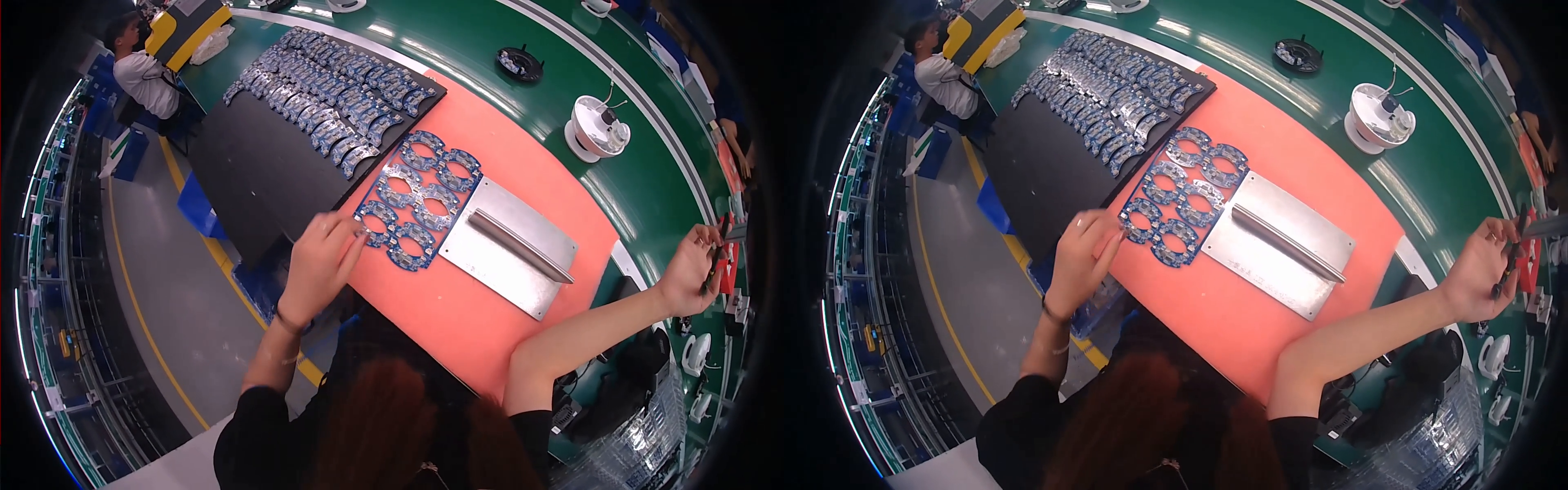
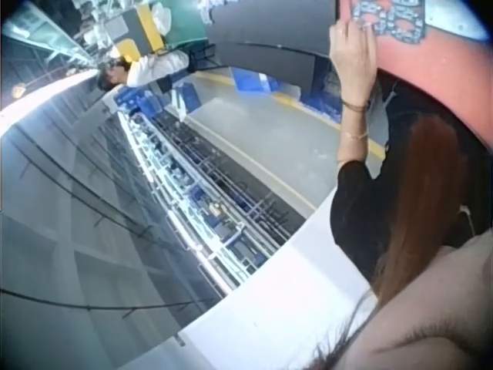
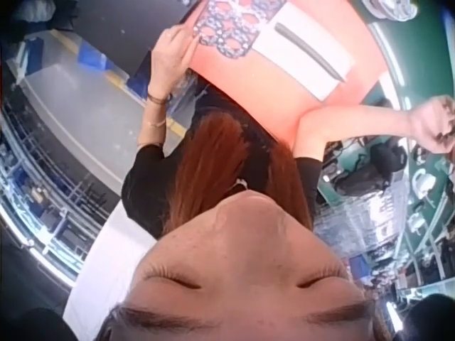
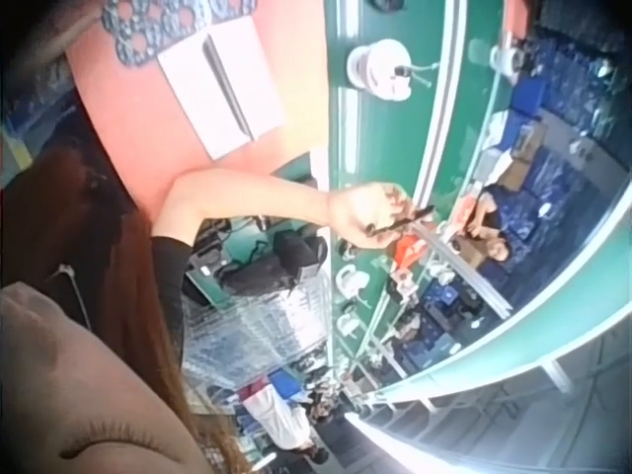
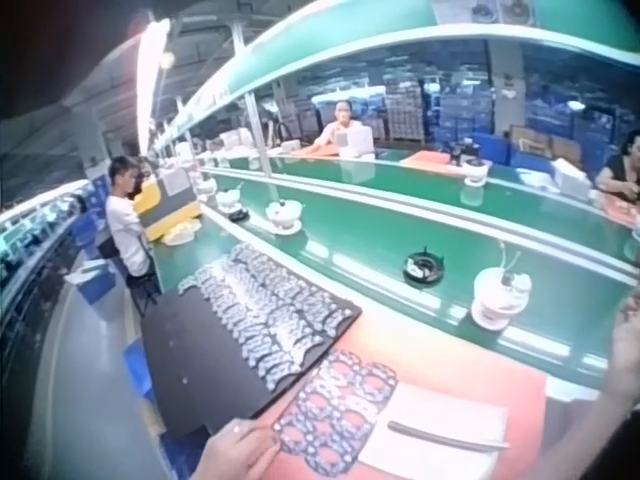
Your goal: Assembling components of light bulbs and trimming wires on a production line.
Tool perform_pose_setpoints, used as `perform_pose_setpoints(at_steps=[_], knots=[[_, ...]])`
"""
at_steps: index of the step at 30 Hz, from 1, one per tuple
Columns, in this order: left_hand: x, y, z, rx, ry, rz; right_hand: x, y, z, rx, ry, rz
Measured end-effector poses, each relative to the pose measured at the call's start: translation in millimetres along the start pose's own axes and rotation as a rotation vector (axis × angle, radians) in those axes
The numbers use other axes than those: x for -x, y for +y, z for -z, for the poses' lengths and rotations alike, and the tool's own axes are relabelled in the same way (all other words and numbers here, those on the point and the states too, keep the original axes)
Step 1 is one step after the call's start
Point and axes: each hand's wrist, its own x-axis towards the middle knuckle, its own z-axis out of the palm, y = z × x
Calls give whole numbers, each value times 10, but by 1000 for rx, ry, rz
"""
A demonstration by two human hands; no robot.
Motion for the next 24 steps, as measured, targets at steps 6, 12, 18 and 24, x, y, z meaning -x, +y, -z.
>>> perform_pose_setpoints(at_steps=[6,12,18,24], knots=[[-208,-320,-255,-202,21,-86,-14,-133,61,-24,18,20],[-290,-308,-255,-159,-82,-4,-14,-152,66,-121,3,1],[-372,-351,-233,-162,-134,-48,8,-75,-24,-116,-15,24],[-313,-411,-132,-25,-143,-174,85,122,-73,-42,-8,57]])
